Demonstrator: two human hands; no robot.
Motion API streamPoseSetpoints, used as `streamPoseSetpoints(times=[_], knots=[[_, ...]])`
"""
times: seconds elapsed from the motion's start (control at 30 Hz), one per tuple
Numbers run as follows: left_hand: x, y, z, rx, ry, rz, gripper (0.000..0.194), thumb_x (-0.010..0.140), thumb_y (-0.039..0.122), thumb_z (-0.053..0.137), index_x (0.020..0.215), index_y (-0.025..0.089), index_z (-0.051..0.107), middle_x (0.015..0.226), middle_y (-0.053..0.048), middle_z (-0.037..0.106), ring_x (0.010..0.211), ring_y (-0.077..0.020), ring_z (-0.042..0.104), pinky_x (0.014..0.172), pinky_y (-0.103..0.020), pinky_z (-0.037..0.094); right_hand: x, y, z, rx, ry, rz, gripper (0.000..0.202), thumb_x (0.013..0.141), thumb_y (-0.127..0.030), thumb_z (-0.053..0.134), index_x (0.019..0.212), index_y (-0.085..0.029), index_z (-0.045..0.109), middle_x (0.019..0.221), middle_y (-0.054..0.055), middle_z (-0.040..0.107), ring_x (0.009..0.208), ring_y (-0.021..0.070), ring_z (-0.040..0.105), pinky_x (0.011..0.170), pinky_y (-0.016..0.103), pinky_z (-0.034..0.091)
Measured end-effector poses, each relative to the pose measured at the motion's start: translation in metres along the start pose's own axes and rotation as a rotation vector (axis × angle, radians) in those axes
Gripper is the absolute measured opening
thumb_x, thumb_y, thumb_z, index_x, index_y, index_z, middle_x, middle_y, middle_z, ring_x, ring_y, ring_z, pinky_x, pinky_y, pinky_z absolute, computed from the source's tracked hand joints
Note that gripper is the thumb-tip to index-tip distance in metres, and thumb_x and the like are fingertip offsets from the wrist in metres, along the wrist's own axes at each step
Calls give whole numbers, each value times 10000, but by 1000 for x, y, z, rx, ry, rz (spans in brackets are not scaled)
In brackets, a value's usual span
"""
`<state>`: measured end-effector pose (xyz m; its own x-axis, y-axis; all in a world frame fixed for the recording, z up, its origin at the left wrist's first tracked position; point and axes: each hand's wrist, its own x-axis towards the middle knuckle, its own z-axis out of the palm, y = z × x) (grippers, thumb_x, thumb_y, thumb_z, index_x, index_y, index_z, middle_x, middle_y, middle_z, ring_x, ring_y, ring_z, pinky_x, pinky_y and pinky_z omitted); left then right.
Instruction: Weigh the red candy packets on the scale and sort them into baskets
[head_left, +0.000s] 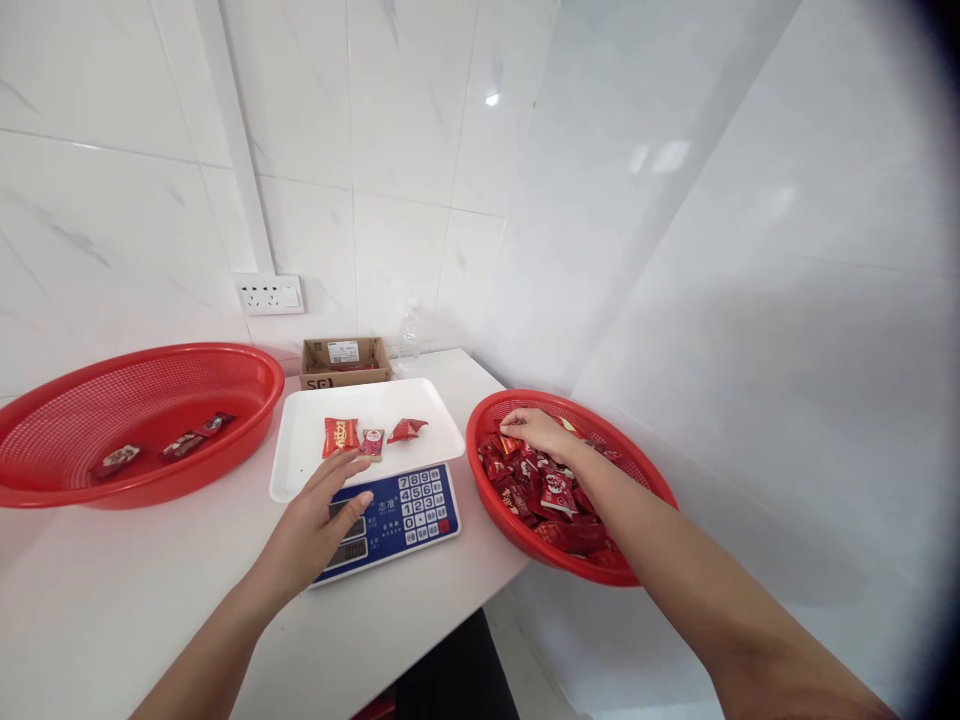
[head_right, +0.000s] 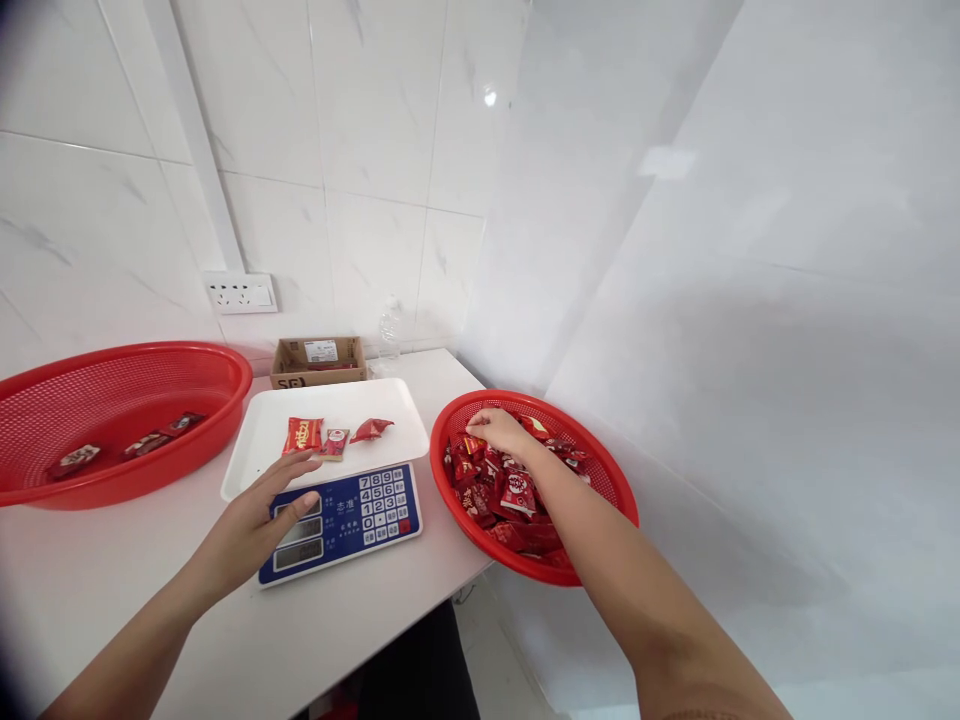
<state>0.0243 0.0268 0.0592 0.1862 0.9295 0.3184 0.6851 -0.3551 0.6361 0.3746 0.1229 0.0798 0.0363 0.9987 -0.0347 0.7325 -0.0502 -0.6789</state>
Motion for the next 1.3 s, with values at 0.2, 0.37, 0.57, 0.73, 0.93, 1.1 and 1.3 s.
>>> streamPoseSetpoints(times=[0.2, 0.37, 0.57, 0.73, 0.93, 1.1, 1.3], knots=[[0, 4, 4, -15, -2, 18, 409, 848, 477, 431, 1187, 281, 548, 1339, -29, 509, 1275, -214, 423, 1036, -401, 388, 4, -18, 12, 101, 124, -46, 134, 738, -278, 554, 772, -179, 638, 800, 16, 677, 736, 144, 604, 703, 245, 444], [-2, 11, 15, -19, -49, 28, 372, 850, 435, 447, 1155, 260, 566, 1337, -35, 509, 1309, -219, 374, 1062, -415, 356, 14, -71, 36, 170, 143, -107, 206, 755, -312, 565, 891, -179, 645, 818, 25, 669, 677, 128, 594, 642, 236, 438], [-14, 14, 15, 2, -105, -1, 361, 857, 406, 450, 1171, 269, 565, 1354, -39, 494, 1330, -237, 337, 1035, -430, 392, 31, -134, 85, 212, 24, -201, 225, 787, -351, 556, 927, -187, 622, 768, 10, 646, 566, 105, 554, 539, 225, 418], [-24, 7, 0, 68, -75, -27, 356, 858, 406, 452, 1172, 281, 565, 1351, -31, 500, 1328, -237, 341, 1043, -441, 380, 44, -153, 110, 165, -39, -189, 270, 792, -359, 566, 999, -190, 607, 901, 33, 656, 689, 131, 608, 607, 243, 452], [-40, -3, -13, 101, -33, -64, 360, 858, 442, 440, 1159, 297, 572, 1329, -12, 523, 1320, -224, 357, 1030, -419, 404, 35, -145, 103, 169, -10, -211, 311, 813, -385, 535, 1037, -181, 607, 934, 45, 651, 723, 133, 602, 632, 248, 444], [-58, -7, -18, 83, -18, -70, 352, 860, 449, 437, 1140, 296, 588, 1264, -14, 579, 1287, -225, 409, 989, -401, 449, 20, -134, 89, 30, -44, -339, 262, 795, -361, 570, 984, -197, 645, 883, 25, 662, 756, 139, 591, 682, 256, 437], [-73, -6, -26, 110, -3, -97, 339, 866, 443, 430, 1136, 310, 585, 1251, 5, 590, 1273, -211, 429, 902, -326, 513, 11, -131, 92, -329, -235, -657, 386, 743, -121, 589, 1094, -269, 652, 1181, 33, 594, 977, 206, 549, 837, 322, 419]])
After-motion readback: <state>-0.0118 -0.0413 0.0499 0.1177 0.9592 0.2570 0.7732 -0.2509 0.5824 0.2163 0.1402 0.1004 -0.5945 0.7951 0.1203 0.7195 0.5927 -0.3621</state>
